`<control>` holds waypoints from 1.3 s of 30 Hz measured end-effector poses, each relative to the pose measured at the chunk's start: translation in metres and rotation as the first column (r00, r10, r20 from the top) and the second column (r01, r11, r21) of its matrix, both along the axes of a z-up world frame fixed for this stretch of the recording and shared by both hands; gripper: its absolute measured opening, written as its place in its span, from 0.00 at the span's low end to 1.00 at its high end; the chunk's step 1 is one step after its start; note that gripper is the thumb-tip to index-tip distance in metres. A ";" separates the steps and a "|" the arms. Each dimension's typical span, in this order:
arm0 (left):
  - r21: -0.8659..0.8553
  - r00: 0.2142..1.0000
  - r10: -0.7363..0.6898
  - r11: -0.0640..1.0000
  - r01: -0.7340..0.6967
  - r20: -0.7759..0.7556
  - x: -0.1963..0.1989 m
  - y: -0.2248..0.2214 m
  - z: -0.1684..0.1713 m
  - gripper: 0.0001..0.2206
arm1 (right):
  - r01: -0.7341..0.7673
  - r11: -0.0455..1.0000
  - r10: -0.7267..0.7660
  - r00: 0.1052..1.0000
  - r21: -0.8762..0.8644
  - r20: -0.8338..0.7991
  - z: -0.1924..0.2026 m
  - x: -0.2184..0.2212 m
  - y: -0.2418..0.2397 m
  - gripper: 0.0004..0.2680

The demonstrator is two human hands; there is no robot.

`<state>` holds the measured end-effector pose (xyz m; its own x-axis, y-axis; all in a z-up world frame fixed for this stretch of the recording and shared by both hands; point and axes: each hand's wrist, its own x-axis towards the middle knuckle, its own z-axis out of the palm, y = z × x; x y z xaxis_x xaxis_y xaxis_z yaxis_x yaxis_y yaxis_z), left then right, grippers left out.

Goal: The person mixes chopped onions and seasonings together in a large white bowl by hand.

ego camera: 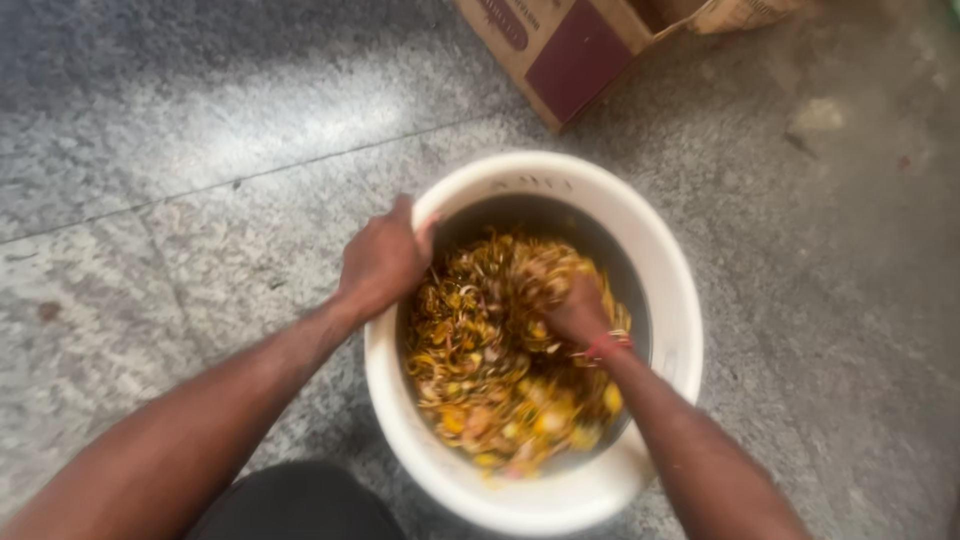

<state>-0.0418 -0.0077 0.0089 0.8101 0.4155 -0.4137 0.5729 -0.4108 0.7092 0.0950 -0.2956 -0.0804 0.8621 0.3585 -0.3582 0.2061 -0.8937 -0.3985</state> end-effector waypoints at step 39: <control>0.008 0.994 0.047 0.999 -0.048 0.100 -0.007 0.000 -0.005 0.20 | -0.504 0.746 0.390 0.861 -0.436 -0.328 0.021 -0.065 0.049 0.12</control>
